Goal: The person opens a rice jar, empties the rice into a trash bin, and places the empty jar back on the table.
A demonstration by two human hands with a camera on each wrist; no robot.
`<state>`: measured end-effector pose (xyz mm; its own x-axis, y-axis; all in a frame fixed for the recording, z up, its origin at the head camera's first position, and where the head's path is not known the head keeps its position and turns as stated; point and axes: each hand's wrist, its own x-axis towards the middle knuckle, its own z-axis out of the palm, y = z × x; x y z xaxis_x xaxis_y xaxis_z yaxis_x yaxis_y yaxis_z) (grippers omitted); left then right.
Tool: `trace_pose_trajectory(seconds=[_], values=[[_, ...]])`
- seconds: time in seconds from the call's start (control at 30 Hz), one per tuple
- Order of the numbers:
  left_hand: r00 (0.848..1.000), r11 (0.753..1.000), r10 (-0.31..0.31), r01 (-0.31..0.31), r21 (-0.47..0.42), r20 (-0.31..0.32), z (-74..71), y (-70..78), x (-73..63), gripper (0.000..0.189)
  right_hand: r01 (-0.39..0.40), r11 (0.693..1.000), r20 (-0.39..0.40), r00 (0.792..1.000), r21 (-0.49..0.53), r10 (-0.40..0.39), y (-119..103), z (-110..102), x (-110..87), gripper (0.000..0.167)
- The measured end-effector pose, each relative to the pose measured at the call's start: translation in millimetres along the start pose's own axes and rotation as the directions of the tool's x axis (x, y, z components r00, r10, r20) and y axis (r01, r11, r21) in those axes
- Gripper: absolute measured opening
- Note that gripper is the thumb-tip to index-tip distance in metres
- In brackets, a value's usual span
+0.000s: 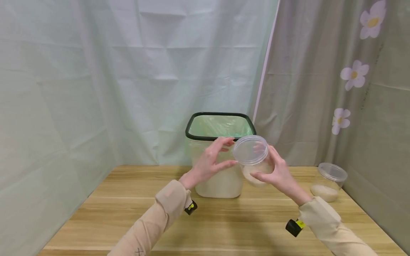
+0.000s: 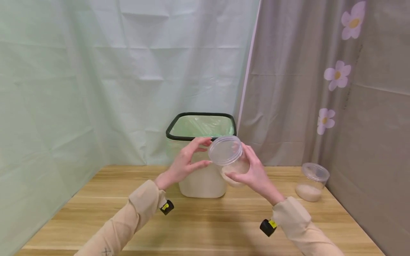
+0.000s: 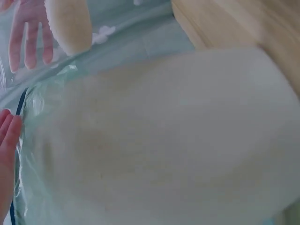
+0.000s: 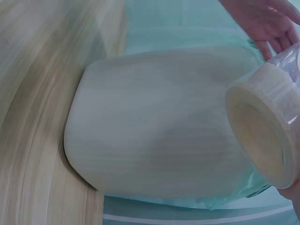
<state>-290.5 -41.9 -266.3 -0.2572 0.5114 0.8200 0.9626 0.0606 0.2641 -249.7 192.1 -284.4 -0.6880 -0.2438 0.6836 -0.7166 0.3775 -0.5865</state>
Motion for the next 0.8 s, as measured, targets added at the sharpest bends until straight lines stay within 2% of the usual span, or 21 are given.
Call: trace_pose_trajectory(seconds=[0.07,0.13,0.2,0.3,0.4,0.53,0.6,0.8], values=[[0.998,0.995,-0.057,0.057,-0.078,0.009,0.5,6.9,0.4,0.067,-0.005,1.000,0.008,1.000,0.011,0.005,-8,2,0.9,0.077],[0.992,0.979,-0.120,0.122,-0.165,0.027,0.8,15.9,1.1,0.073,-0.007,1.000,0.016,1.000,0.012,0.007,-17,4,1.1,0.075],[0.983,0.951,-0.177,0.183,-0.250,0.044,0.7,24.7,2.0,0.074,0.005,1.000,0.030,1.000,0.004,-0.005,-24,6,1.0,0.074],[0.967,0.905,-0.247,0.253,-0.342,0.060,0.6,34.1,3.3,0.072,0.018,1.000,0.047,0.999,-0.003,-0.018,-22,9,1.6,0.073],[0.959,0.879,-0.277,0.275,-0.391,0.051,2.0,37.4,4.7,0.070,0.033,0.999,0.055,0.998,-0.011,-0.032,-13,10,2.0,0.073],[0.957,0.871,-0.288,0.272,-0.409,0.023,4.5,38.4,6.2,0.066,0.041,0.999,0.060,0.997,-0.009,-0.040,-5,10,2.0,0.073],[0.955,0.866,-0.298,0.274,-0.417,0.007,5.6,38.7,6.3,0.065,0.029,1.000,0.074,0.997,0.011,-0.030,-4,10,1.6,0.072],[0.940,0.829,-0.339,0.282,-0.483,-0.034,5.3,41.5,6.0,0.060,-0.019,0.994,0.133,0.991,0.110,0.004,-6,9,5.1,0.073]])
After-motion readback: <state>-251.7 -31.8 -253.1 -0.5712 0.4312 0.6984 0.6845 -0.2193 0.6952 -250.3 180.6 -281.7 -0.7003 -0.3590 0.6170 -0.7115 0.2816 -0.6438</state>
